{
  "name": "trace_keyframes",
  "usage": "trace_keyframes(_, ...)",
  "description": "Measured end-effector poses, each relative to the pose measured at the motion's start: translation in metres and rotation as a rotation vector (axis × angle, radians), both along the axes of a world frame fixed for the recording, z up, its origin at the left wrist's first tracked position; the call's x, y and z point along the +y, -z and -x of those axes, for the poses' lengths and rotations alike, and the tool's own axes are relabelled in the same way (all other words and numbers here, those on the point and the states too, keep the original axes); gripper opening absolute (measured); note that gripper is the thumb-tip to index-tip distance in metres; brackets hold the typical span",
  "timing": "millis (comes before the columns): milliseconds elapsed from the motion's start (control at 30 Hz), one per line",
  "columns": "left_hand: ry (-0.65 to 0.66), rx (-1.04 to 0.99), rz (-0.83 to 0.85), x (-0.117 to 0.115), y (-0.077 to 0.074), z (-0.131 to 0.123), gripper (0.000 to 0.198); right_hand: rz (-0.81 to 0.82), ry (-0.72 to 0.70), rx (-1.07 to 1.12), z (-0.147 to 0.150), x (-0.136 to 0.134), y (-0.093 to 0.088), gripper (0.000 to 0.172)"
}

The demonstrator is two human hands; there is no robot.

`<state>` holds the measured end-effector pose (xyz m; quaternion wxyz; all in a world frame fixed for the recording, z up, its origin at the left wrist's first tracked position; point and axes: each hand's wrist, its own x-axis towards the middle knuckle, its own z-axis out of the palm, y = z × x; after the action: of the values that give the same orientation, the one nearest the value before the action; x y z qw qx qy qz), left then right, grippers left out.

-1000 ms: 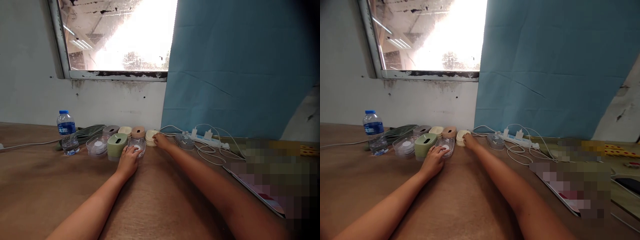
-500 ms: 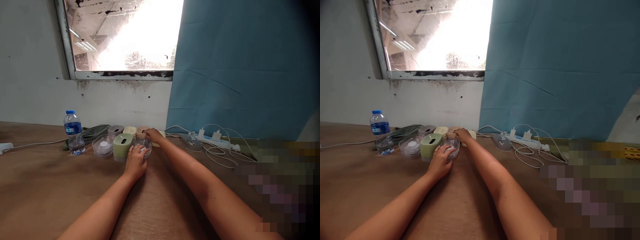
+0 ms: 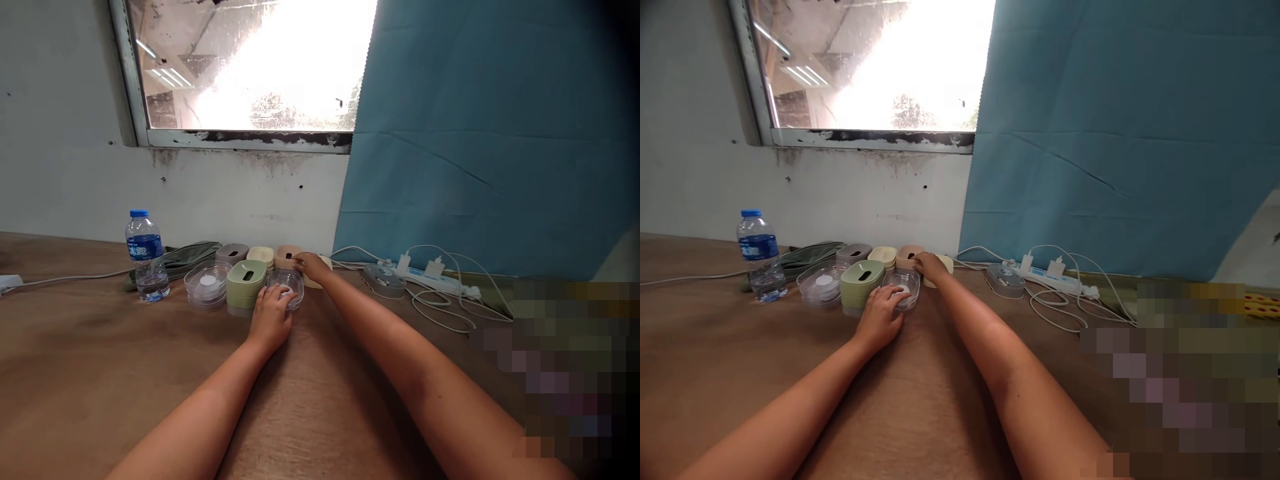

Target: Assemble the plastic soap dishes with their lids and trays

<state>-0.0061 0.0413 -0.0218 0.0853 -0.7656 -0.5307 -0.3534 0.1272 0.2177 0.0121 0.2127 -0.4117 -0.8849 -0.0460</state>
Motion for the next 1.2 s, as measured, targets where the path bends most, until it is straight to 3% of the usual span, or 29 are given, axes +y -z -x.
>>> trace_keyframes(133,0.015,-0.002,-0.012,0.002,0.001,0.002,0.039,-0.026,0.026,0.025,0.0,-0.006,-0.002,0.027)
trace_keyframes(233,0.011,-0.01,-0.021,0.002,0.0,0.001,0.039,-0.065,0.127,0.061,-0.016,-0.009,-0.01,0.031)
trace_keyframes(400,0.032,-0.025,-0.066,-0.006,-0.004,-0.006,0.05,-0.062,0.52,0.104,-0.096,-0.014,-0.015,0.033)
trace_keyframes(500,0.049,-0.024,-0.09,-0.011,-0.007,-0.013,0.053,0.01,0.74,0.096,-0.149,-0.023,-0.003,0.035)
trace_keyframes(600,0.07,-0.022,-0.092,-0.014,-0.008,-0.017,0.052,0.091,0.804,0.078,-0.18,-0.033,0.012,0.036)
trace_keyframes(700,0.082,-0.033,-0.08,-0.014,-0.008,-0.017,0.05,0.122,0.752,0.076,-0.188,-0.042,0.021,0.045)
trace_keyframes(833,0.165,-0.047,-0.079,-0.018,-0.01,-0.017,0.046,0.147,0.555,0.092,-0.183,-0.062,0.017,0.055)
trace_keyframes(1067,0.437,0.116,-0.034,-0.033,-0.018,-0.021,0.039,0.277,0.048,0.11,-0.173,-0.142,-0.001,0.054)
trace_keyframes(1200,0.468,0.172,-0.014,-0.036,-0.018,-0.024,0.035,0.333,-0.123,0.207,-0.162,-0.177,-0.01,0.047)
